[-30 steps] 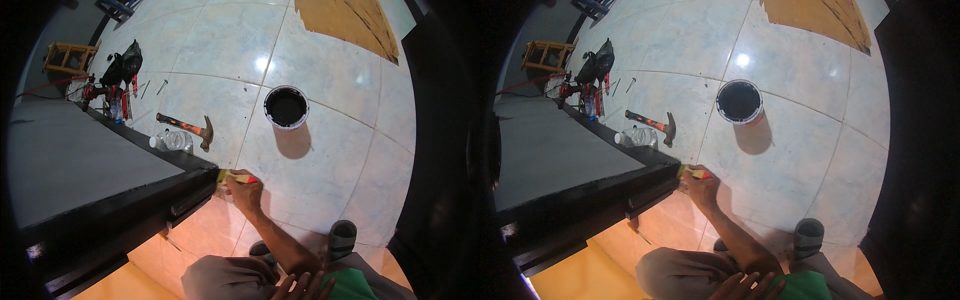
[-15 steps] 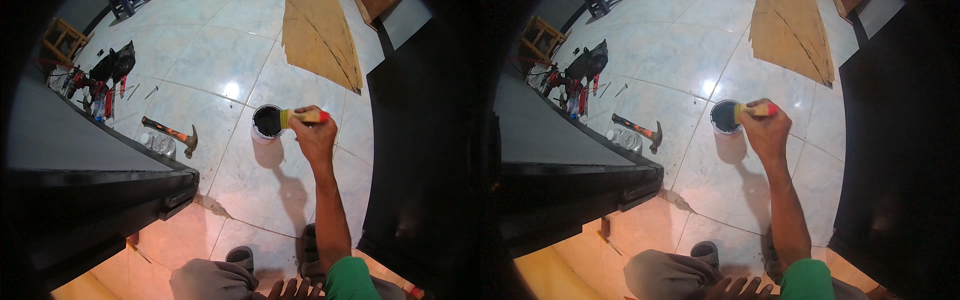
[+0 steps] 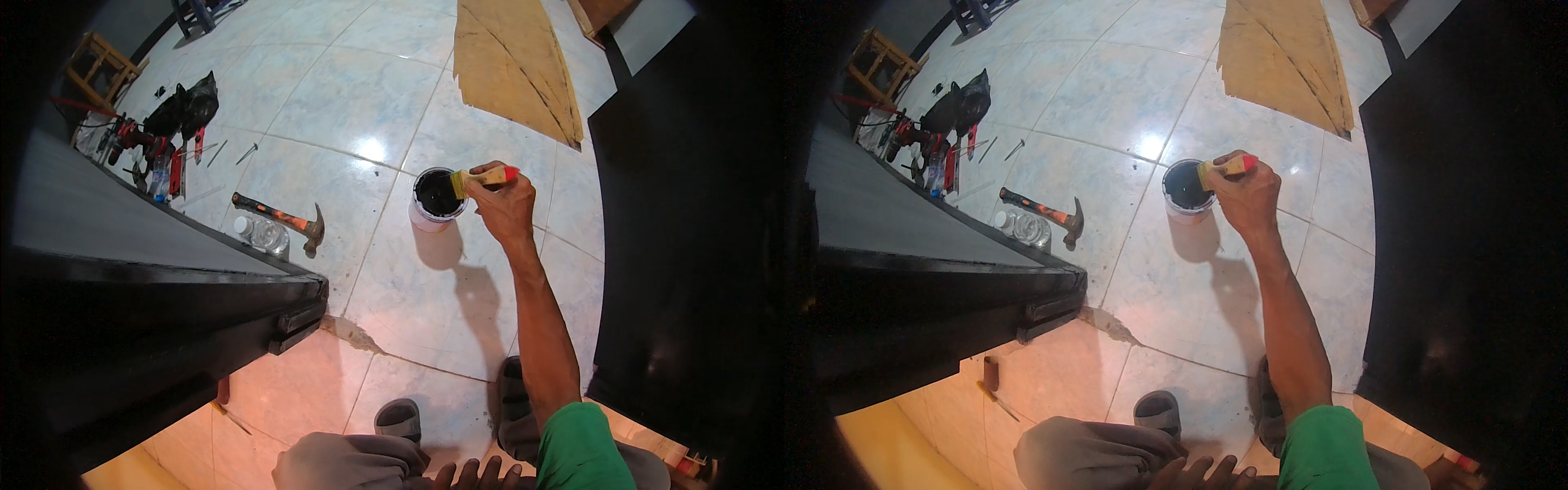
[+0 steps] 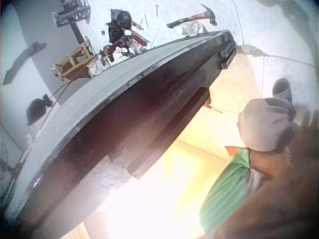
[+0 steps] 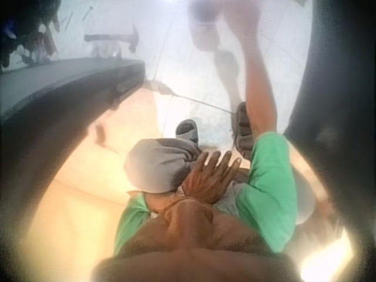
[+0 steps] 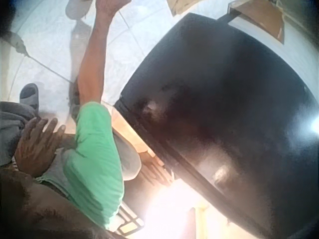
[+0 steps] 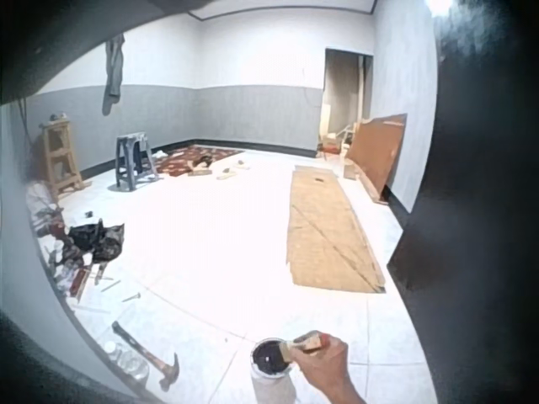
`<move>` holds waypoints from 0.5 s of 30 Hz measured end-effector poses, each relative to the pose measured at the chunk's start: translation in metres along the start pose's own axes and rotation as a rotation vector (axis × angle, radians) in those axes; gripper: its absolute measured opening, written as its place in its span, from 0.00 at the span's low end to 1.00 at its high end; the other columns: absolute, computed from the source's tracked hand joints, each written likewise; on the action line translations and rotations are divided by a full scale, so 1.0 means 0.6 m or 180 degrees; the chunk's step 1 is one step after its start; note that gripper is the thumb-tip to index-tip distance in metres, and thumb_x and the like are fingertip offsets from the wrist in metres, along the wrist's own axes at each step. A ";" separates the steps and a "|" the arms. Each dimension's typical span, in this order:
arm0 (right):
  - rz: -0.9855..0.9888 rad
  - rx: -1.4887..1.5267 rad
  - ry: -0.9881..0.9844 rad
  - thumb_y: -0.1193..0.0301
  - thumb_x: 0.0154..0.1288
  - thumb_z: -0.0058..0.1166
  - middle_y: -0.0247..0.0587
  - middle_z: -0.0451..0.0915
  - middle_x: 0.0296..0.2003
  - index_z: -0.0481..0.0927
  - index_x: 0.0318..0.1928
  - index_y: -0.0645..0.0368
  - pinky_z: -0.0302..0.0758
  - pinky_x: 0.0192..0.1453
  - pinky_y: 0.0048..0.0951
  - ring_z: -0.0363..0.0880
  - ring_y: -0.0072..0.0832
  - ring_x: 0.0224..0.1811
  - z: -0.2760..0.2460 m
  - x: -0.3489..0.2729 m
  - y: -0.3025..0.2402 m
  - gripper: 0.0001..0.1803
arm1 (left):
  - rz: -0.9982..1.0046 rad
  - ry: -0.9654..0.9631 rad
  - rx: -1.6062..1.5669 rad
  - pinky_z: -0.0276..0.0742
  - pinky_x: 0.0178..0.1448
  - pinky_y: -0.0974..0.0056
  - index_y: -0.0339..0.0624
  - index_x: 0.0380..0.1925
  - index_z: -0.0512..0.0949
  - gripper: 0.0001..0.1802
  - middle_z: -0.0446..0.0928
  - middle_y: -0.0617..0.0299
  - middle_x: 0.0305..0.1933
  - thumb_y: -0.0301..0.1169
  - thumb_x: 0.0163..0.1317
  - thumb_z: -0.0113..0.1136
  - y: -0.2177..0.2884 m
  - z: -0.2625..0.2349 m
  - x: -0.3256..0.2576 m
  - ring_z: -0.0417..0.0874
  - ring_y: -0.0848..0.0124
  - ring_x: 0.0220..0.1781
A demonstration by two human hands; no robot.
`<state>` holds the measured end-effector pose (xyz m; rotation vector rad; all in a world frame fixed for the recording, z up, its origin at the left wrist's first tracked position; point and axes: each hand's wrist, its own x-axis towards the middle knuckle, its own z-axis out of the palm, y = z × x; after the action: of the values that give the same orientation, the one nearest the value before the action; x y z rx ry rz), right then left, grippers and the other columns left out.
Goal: The person paints the lower edge and side of a dark door frame using a paintbrush and black paint. They repeatedly dip the brush into a paint can on the floor and apply paint to the frame's bottom and vertical edges.
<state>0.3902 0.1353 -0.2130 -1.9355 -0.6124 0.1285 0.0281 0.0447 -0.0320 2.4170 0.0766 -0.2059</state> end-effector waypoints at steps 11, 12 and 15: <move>-0.1722 -0.0734 -0.0908 0.81 0.53 0.72 0.34 0.90 0.42 0.88 0.42 0.53 0.81 0.49 0.36 0.83 0.38 0.43 -0.065 -0.075 0.027 0.15 | 0.0052 -0.0160 -0.0022 0.69 0.71 0.39 0.46 0.72 0.69 0.31 0.72 0.48 0.70 0.36 0.68 0.55 0.018 0.009 -0.020 0.73 0.49 0.68; -0.1697 -0.0701 -0.0910 0.81 0.53 0.72 0.34 0.90 0.41 0.88 0.42 0.53 0.81 0.49 0.36 0.83 0.38 0.43 -0.069 -0.078 0.028 0.15 | 0.0052 -0.0186 -0.0013 0.69 0.71 0.39 0.46 0.72 0.69 0.31 0.72 0.48 0.70 0.36 0.68 0.55 0.020 0.011 -0.021 0.73 0.49 0.69; -0.1663 -0.0680 -0.0951 0.81 0.52 0.73 0.35 0.90 0.42 0.88 0.42 0.53 0.81 0.50 0.36 0.83 0.38 0.43 -0.082 -0.081 0.032 0.16 | 0.0097 -0.0301 0.0022 0.69 0.72 0.38 0.46 0.73 0.68 0.31 0.72 0.48 0.71 0.36 0.69 0.54 0.024 0.003 -0.021 0.73 0.48 0.70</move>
<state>0.3726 0.0656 -0.2172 -1.9056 -1.3565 0.0200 0.0173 0.0326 -0.0218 2.4096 -0.0040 -0.3064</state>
